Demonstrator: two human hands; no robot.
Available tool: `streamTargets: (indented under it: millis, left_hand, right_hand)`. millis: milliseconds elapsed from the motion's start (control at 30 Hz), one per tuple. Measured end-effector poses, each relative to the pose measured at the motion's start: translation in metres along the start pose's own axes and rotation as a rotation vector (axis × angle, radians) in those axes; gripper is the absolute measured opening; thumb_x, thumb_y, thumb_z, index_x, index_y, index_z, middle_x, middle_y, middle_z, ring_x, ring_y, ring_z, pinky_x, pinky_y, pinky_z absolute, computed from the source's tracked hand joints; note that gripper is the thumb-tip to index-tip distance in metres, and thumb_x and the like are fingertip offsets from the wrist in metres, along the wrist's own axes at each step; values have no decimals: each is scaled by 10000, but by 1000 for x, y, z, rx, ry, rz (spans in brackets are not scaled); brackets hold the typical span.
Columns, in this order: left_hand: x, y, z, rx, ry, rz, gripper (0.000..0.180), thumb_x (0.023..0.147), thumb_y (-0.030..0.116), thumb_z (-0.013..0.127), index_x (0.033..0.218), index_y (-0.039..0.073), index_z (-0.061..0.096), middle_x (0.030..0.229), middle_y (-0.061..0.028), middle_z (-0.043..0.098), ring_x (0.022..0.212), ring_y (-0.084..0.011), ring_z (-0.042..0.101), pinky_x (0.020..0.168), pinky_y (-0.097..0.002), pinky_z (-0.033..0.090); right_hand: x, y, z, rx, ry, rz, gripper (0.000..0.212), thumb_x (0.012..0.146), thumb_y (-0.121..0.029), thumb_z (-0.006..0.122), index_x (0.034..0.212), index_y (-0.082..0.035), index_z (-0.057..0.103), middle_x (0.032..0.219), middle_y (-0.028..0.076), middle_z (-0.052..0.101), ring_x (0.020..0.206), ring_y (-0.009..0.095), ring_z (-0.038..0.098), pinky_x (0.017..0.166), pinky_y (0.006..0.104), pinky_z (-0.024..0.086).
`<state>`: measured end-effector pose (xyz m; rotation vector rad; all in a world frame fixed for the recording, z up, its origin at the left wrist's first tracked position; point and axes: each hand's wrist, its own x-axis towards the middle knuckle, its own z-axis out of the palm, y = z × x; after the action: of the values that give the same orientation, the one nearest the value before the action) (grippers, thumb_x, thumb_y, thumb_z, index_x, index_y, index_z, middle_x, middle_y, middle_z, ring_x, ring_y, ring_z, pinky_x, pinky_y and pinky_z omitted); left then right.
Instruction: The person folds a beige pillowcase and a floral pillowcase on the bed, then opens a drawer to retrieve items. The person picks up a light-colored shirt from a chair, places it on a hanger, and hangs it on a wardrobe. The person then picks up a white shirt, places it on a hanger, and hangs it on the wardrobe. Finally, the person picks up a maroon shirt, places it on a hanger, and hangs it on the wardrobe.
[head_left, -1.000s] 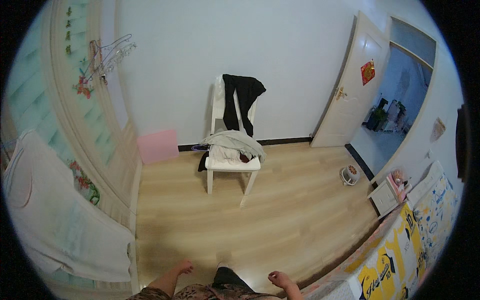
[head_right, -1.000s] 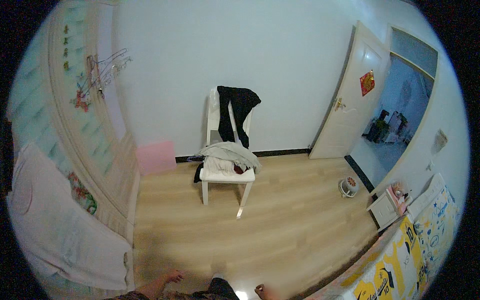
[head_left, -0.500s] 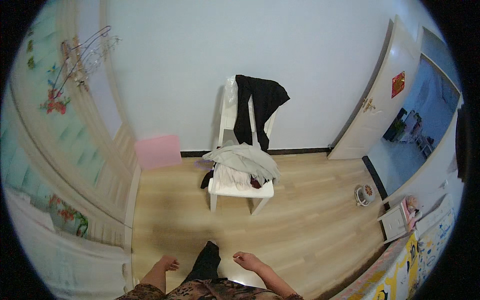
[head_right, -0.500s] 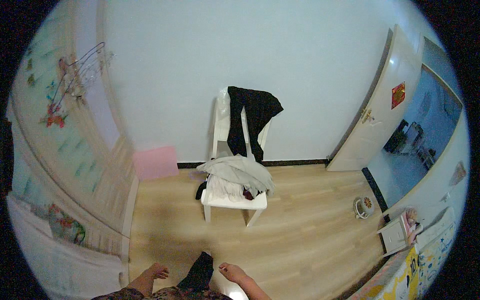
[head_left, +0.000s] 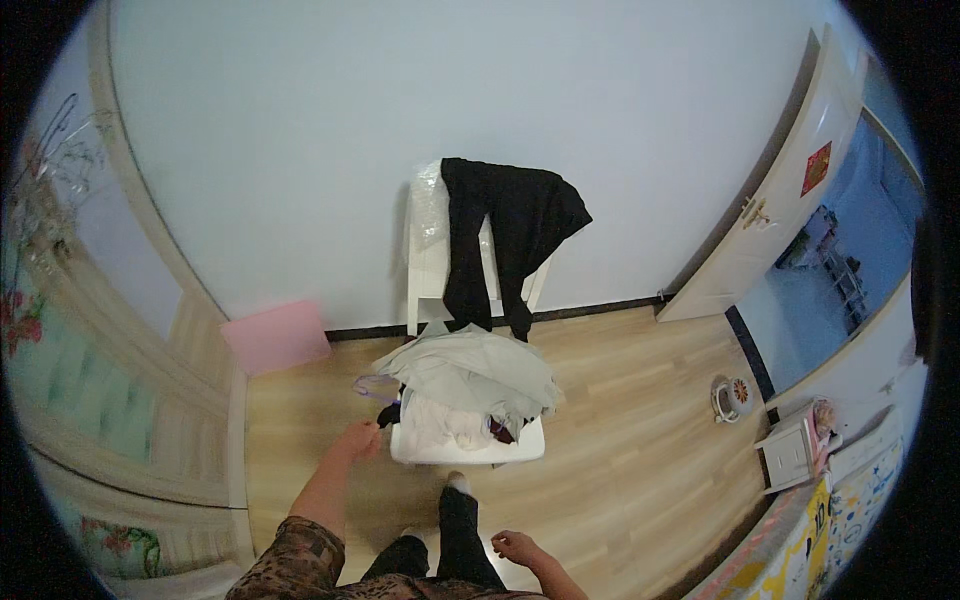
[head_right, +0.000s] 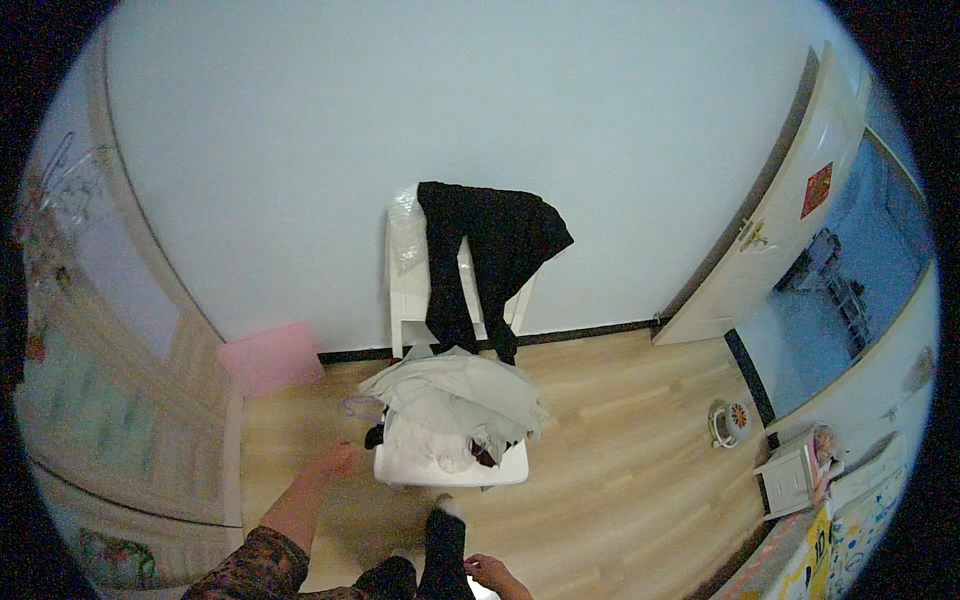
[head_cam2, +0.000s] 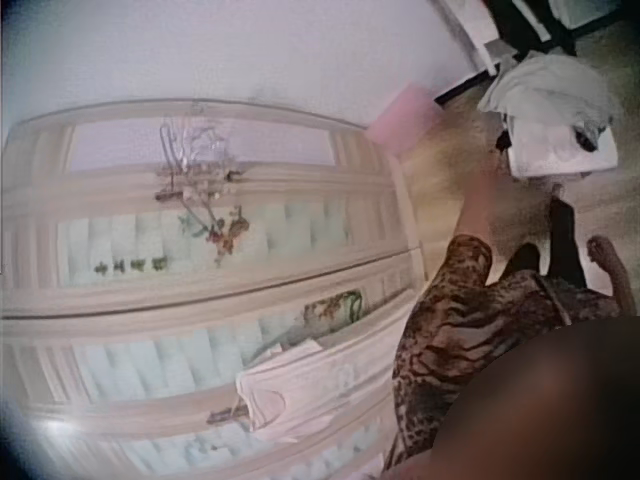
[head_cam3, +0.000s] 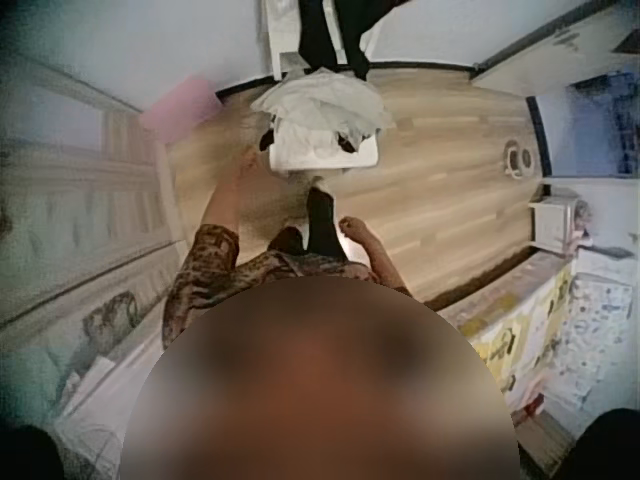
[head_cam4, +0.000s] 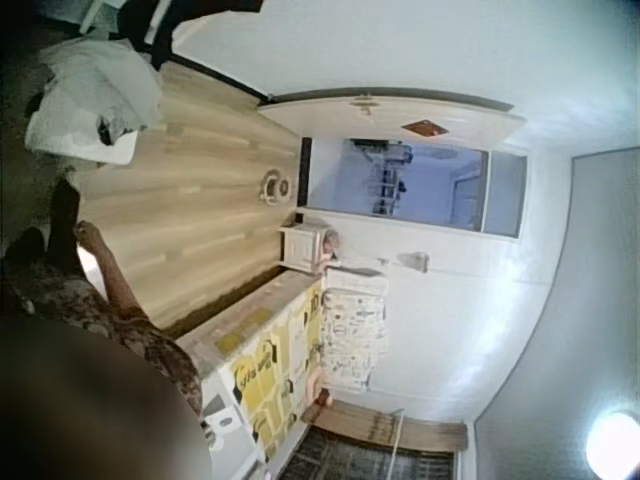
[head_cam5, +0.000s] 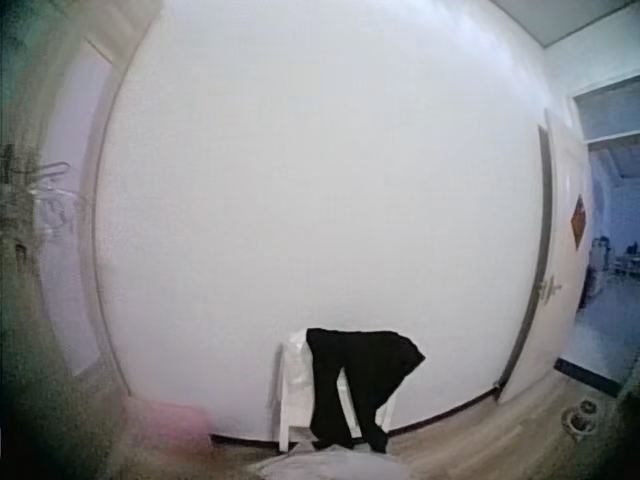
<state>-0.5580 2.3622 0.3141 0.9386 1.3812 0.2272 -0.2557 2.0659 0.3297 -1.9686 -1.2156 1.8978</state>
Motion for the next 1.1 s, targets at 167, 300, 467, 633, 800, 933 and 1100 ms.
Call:
streamTargets:
  millis: [167, 300, 467, 633, 800, 933, 1100]
  left_hand:
    - [86, 73, 41, 119, 112, -18, 232, 843, 208, 413, 920, 5, 495, 810, -83, 527, 644, -184, 510, 555, -325, 448]
    - [180, 89, 51, 336, 120, -104, 310, 849, 206, 429, 1086, 10, 462, 924, -116, 544, 744, -227, 557, 648, -341, 484]
    - [285, 73, 74, -13, 240, -42, 365, 833, 197, 469, 1162, 46, 415, 939, -132, 550, 709, -232, 564, 578, -327, 488]
    - [252, 155, 129, 260, 61, -282, 373, 833, 195, 481, 1162, 36, 409, 973, -131, 537, 763, -244, 559, 651, -356, 481]
    - [326, 56, 112, 616, 79, 136, 283, 816, 162, 501, 1069, 36, 494, 969, -120, 526, 786, -230, 554, 700, -341, 464]
    - [170, 161, 167, 135, -132, 522, 180, 776, 119, 539, 939, 42, 541, 958, -81, 527, 834, -230, 528, 854, -386, 369]
    - [44, 158, 212, 397, -498, 1240, 83, 701, 131, 623, 723, 100, 549, 909, -118, 490, 997, -322, 398, 928, -494, 185]
  right_hand:
    - [56, 27, -45, 191, -92, 119, 362, 820, -327, 487, 1028, -32, 521, 852, 129, 605, 710, 181, 599, 638, 300, 471]
    - [84, 2, -96, 83, -4, 59, 347, 819, -293, 500, 1004, -1, 520, 815, 127, 610, 683, 176, 597, 627, 297, 474]
    - [98, 2, -149, 146, 133, 181, 314, 823, -268, 498, 995, -5, 519, 783, 115, 611, 678, 162, 595, 626, 284, 477]
    - [92, 21, -157, 264, 174, 324, 301, 827, -267, 499, 973, -5, 523, 784, 110, 608, 684, 152, 590, 632, 281, 477]
    - [104, 3, -155, 285, 89, 245, 309, 831, -266, 498, 991, -3, 522, 789, 102, 605, 687, 153, 583, 630, 281, 471]
    - [96, -10, -175, 441, 156, 184, 292, 840, -236, 488, 1015, -4, 515, 805, 91, 601, 697, 151, 577, 623, 275, 460]
    - [78, -107, -263, 791, 594, -103, 333, 843, -128, 461, 1163, -101, 372, 954, 87, 535, 819, 152, 520, 672, 273, 446]
